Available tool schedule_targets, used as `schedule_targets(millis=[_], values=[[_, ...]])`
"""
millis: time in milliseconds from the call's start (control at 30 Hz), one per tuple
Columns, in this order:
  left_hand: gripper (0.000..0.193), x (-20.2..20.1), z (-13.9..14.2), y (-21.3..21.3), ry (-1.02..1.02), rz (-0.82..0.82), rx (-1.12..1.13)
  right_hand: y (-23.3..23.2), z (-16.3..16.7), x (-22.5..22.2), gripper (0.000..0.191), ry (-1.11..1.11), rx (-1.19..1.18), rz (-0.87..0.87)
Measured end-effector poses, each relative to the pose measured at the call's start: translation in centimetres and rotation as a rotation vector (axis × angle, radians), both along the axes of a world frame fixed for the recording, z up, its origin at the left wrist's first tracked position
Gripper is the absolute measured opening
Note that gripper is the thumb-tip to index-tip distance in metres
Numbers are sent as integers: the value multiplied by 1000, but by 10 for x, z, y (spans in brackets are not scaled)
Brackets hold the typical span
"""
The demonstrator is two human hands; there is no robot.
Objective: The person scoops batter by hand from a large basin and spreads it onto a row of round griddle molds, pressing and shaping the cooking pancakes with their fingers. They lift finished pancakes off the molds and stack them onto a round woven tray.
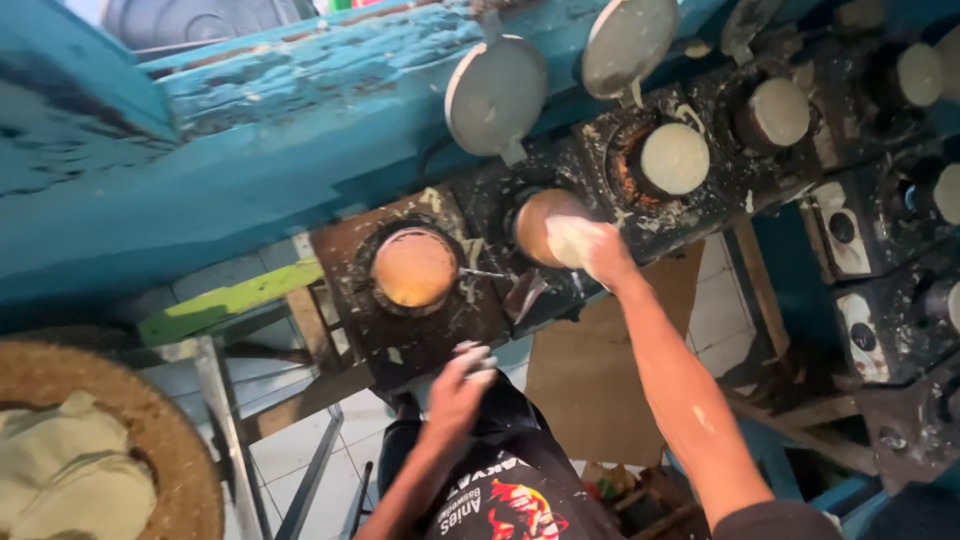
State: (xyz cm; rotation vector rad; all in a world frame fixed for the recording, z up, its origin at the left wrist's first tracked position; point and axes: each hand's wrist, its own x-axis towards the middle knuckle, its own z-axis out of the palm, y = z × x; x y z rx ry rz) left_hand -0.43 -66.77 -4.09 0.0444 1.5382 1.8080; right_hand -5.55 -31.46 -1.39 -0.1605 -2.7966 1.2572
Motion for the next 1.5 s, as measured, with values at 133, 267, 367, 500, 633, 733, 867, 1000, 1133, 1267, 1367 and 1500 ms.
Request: schedule_targets(millis=[133,267,367,500,633,733,867,1000,1133,1267,1367,1500], values=[[45,23,-24,130,-361,-171,108,-17,-22,-58,54,-155,662,-95],[42,25,-28,186,-479,-176,183,-51,-27,-23,57,-67,837,105],[31,22,-31,204,-679,-86,175,-35,-31,-2,56,0,451,-12],[25,23,-37,215,-683,-15,263,-4,-49,-16,54,-59,425,-377],[20,25,-41,222,-722,45,260,-12,-57,-21,52,-25,645,-46],[22,24,-40,224,-772,65,232,-16,-56,-6,51,83,173,131],[24,20,-42,225,-810,41,173,17,-58,-5,49,154,-319,-487],[26,21,-43,228,-814,51,198,38,-63,-14,47,91,248,-109],[26,21,-43,232,-805,43,209,29,-65,-16,46,151,-121,-246],[27,21,-39,234,-844,39,150,24,-61,-18,45,22,379,-245],[27,17,-39,236,-830,11,154,51,-42,-19,44,93,135,234],[30,21,-43,225,-821,-35,176,129,-19,-17,43,244,-452,-414]])
